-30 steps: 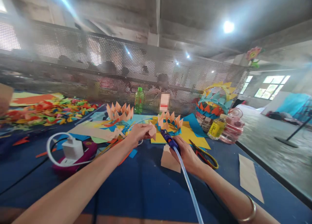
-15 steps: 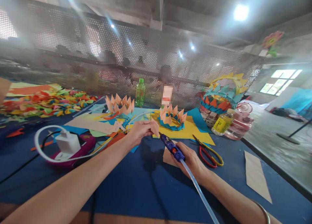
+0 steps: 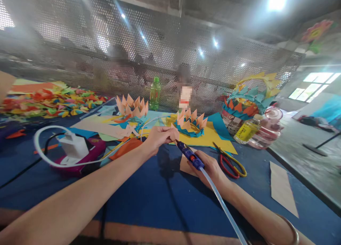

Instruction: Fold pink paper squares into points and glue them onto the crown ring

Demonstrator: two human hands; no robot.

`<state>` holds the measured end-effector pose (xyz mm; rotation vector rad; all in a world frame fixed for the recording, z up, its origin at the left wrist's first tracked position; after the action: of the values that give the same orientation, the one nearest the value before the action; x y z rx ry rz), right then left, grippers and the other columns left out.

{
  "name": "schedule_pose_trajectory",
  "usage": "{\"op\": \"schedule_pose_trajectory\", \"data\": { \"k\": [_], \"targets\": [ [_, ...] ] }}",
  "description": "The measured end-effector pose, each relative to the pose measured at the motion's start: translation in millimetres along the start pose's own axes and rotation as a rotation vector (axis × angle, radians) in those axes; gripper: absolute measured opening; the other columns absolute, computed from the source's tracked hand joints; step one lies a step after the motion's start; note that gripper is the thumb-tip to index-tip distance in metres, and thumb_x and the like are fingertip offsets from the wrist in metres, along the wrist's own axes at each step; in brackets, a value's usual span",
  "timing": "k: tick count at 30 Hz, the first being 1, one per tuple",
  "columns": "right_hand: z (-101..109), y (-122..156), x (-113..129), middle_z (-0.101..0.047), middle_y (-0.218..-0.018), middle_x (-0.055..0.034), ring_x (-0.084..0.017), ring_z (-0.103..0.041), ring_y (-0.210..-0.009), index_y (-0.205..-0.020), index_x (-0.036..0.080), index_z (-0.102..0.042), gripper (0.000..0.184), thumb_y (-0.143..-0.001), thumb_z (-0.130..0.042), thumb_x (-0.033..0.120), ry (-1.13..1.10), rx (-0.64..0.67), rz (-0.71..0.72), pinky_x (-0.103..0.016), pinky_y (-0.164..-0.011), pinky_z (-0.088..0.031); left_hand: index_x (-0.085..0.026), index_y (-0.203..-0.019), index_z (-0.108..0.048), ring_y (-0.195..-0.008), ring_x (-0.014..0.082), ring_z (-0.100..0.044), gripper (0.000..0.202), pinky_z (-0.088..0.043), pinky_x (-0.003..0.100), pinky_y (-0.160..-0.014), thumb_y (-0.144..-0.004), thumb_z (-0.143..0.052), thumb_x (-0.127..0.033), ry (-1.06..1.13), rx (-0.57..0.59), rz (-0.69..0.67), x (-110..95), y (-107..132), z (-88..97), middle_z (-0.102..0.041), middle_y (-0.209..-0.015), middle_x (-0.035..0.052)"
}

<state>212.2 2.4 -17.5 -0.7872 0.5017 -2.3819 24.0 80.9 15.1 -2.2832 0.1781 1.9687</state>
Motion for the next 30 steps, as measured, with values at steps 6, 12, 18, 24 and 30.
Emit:
{"op": "schedule_pose_trajectory", "data": {
  "k": [6, 12, 18, 24, 30],
  "targets": [
    [2.6, -2.5, 4.3, -0.057, -0.076, -0.0008, -0.015, -0.055, -0.069, -0.084, 0.021, -0.051, 0.008, -0.089, -0.056, 0.024, -0.011, 0.015, -0.008, -0.024, -0.064, -0.042, -0.015, -0.044, -0.062, -0.055, 0.0088, -0.06, 0.025, -0.051, 0.018, -0.06, -0.069, -0.065, -0.02, -0.002, -0.02, 0.015, 1.7, -0.9, -0.8, -0.061, -0.052, -0.0001],
    [5.3, -4.8, 9.4, -0.057, -0.076, -0.0009, -0.016, -0.056, -0.068, -0.083, 0.021, -0.051, 0.007, -0.089, -0.055, 0.023, 0.002, 0.031, -0.027, -0.024, -0.062, -0.042, -0.015, -0.047, -0.064, -0.052, 0.0085, -0.058, 0.021, -0.05, 0.019, -0.059, -0.067, -0.065, -0.019, 0.004, -0.038, 0.028, 2.6, -1.7, -0.6, -0.061, -0.051, -0.0009],
    [3.3, -3.3, 5.7, -0.057, -0.075, -0.0005, -0.015, -0.054, -0.067, -0.084, 0.021, -0.051, 0.006, -0.089, -0.055, 0.022, -0.011, 0.051, -0.033, -0.024, -0.063, -0.041, -0.015, -0.054, -0.068, -0.052, 0.0091, -0.059, 0.017, -0.051, 0.021, -0.06, -0.069, -0.066, -0.023, 0.009, -0.046, 0.027, 2.7, -2.7, 0.0, -0.062, -0.052, -0.0011],
    [0.0, -1.0, 2.8, -0.054, -0.073, 0.0019, -0.013, -0.051, -0.064, -0.081, 0.022, -0.047, 0.012, -0.088, -0.056, 0.023, -0.044, 0.077, -0.031, -0.023, -0.062, -0.039, -0.015, -0.044, -0.061, -0.052, 0.0081, -0.057, 0.027, -0.047, 0.018, -0.058, -0.07, -0.064, -0.023, -0.011, -0.018, 0.004, 0.5, 0.6, -0.4, -0.062, -0.052, 0.0],
    [-0.9, -0.9, 1.5, -0.053, -0.072, 0.0022, -0.013, -0.049, -0.063, -0.08, 0.022, -0.046, 0.012, -0.088, -0.056, 0.022, -0.045, 0.075, -0.055, -0.023, -0.061, -0.038, -0.015, -0.043, -0.06, -0.054, 0.009, -0.059, 0.027, -0.048, 0.018, -0.059, -0.068, -0.064, -0.023, -0.019, -0.009, 0.005, -2.7, 3.1, -1.3, -0.063, -0.052, 0.0004]
  ]
}}
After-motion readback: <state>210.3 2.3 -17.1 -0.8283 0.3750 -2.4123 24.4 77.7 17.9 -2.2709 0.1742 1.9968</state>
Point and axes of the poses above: each hand's wrist, its own y-axis away from the middle knuckle, its own z-axis out of the back of the hand, x = y × z, the point moved 3 cm from there along -y, towards the middle knuckle
